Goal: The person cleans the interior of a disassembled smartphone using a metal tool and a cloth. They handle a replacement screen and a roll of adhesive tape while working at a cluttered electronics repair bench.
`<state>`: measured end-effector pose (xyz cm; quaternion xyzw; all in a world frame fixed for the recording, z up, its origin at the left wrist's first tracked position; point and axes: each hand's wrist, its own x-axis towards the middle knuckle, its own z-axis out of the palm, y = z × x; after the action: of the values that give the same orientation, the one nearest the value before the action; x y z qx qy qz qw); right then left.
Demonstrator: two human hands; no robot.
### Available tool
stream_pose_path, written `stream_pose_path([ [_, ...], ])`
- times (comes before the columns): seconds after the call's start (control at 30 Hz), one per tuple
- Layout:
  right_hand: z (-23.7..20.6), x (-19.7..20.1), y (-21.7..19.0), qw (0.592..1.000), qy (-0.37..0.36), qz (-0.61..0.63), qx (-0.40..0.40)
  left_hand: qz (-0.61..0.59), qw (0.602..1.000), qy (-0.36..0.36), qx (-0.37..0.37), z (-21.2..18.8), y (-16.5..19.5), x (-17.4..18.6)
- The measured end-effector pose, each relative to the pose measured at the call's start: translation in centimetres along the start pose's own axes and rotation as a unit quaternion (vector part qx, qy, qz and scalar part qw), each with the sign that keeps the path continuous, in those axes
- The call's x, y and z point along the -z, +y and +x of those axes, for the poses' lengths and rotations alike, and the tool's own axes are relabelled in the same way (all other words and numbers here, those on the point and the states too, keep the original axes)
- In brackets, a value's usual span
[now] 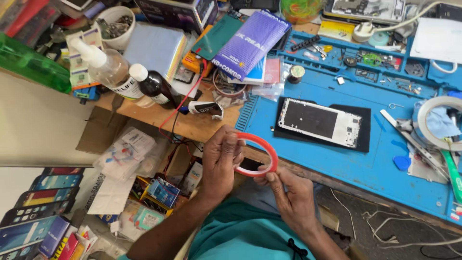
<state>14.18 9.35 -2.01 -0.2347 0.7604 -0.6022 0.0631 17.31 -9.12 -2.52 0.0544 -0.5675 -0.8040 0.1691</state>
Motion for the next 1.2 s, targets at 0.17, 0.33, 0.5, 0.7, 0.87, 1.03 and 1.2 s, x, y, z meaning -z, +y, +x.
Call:
stream_pose_path([
  [0.17,0.0,0.7,0.2,0.996,0.029,0.041,0.077,-0.074,0.994,0.061,-0.045,-1.1,-2.1,-1.3],
  [0.33,0.5,1.5,0.0,0.993,-0.029,-0.115,0.019,0.131,0.982,-0.110,-0.083,-0.6,0.0,-0.6],
  [0.5,0.1,1.6,-0.2,0.986,-0.074,-0.151,-0.005,0.348,0.888,-0.251,-0.163,0.3,1.0,2.2],
  [0.7,-0.6,-1.9,0.5,0.996,0.002,-0.041,-0.081,-0.239,0.967,0.049,-0.071,-0.5,-2.5,-1.2],
  [0.87,-0.7,2.8,2.6,0.926,-0.147,-0.348,0.027,0.090,0.984,-0.131,-0.074,0.1,-0.3,0.8],
  [1.03,-1.6,1.2,3.0,0.985,-0.040,-0.167,0.025,0.057,0.990,-0.115,-0.055,-0.1,-0.5,0.8],
  [1.2,-0.9,-1.7,1.6,0.997,0.017,-0.057,0.040,-0.345,0.935,0.086,0.013,-0.6,-2.4,-2.6],
])
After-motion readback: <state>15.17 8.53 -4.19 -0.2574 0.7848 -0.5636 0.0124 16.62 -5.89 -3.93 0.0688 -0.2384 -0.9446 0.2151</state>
